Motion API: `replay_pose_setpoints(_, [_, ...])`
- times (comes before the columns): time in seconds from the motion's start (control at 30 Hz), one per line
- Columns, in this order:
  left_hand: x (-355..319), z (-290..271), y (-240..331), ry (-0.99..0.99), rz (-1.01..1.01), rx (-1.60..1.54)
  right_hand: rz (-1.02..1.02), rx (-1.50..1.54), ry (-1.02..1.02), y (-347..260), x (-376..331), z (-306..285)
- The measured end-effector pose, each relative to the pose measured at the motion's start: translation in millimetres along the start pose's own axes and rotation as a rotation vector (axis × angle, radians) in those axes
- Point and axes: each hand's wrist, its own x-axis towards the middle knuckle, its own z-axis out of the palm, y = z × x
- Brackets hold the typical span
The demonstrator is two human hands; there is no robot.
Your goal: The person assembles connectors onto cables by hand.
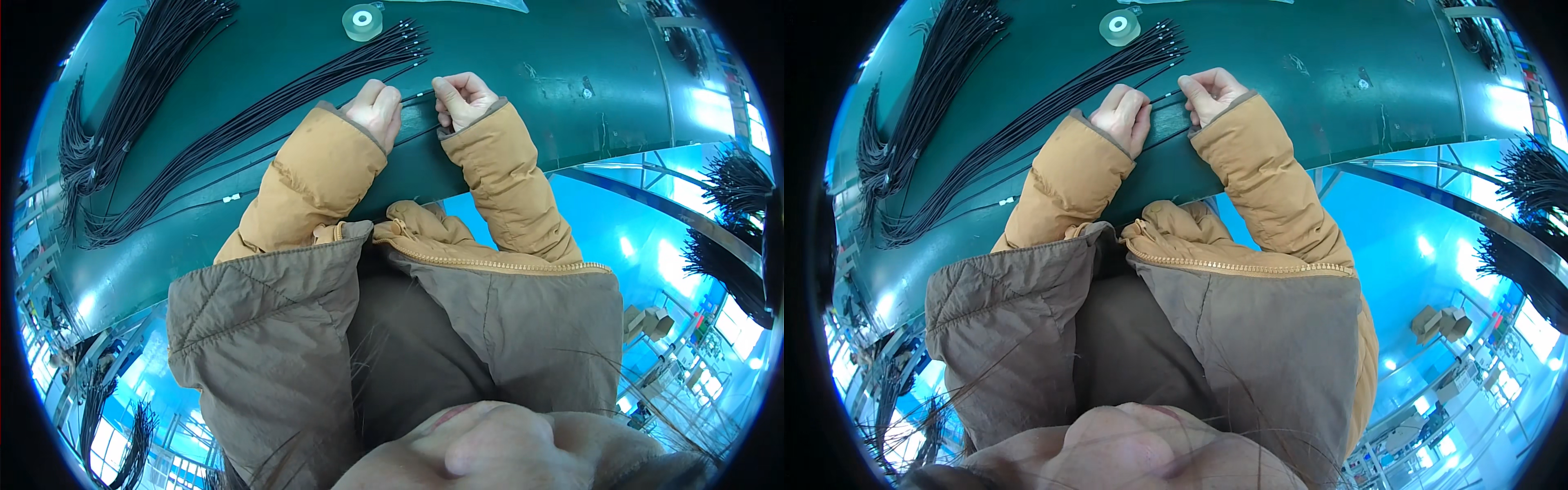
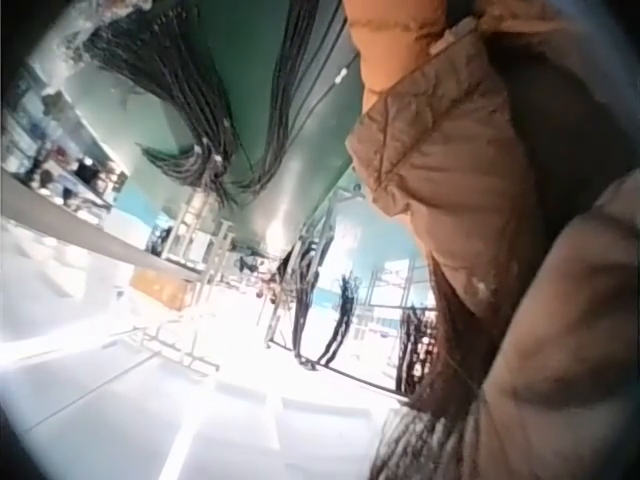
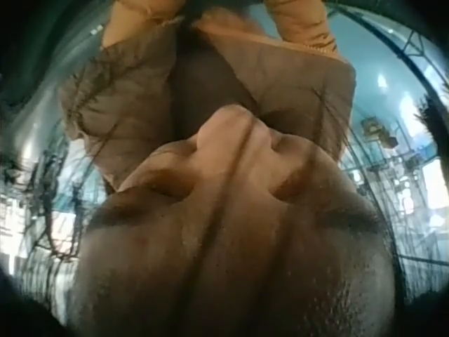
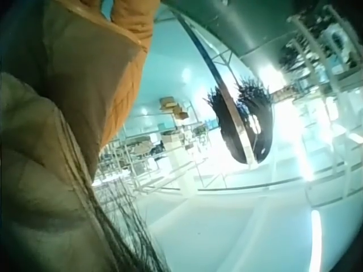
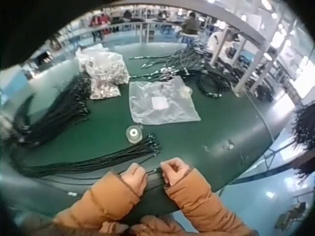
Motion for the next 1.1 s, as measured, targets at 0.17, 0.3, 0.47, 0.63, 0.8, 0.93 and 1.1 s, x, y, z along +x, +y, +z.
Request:
replay_pose_setpoints(0.17, [-0.5, -6.1, 1.1, -0.054, 0.035, 0.046, -0.046, -0.133, 0.021, -1.5, 0.6, -0.1])
replay_pose_setpoints(0.3, [1.1, -13.1, 4.0, -0.079, 0.058, 0.085, 0.176, 0.160, -0.057, 0.5, 5.0, -3.2])
replay_pose_setpoints(0.47, [-0.3, -1.8, 2.0, -0.007, 0.021, -0.014, 0.002, -0.071, -0.059, -0.3, -1.4, 9.0])
replay_pose_setpoints(0.63, [-3.9, 14.2, -0.8, 0.072, -0.187, -0.521, 0.094, -0.087, -0.149, 1.4, -1.2, 8.6])
replay_pose_setpoints(0.8, [-3.3, 24.0, -8.7, 0.156, -0.114, -0.511, -0.038, 0.179, -0.158, 8.6, -1.0, 11.1])
replay_pose_setpoints(0.93, [-5.2, 23.1, -9.0, 0.143, -0.087, -0.492, -0.005, 0.001, -0.156, 6.6, 1.1, 6.5])
replay_pose_setpoints(1.1, [-3.0, 21.2, -8.0, 0.127, -0.045, -0.404, -0.042, -0.195, -0.190, 10.8, 4.5, 7.1])
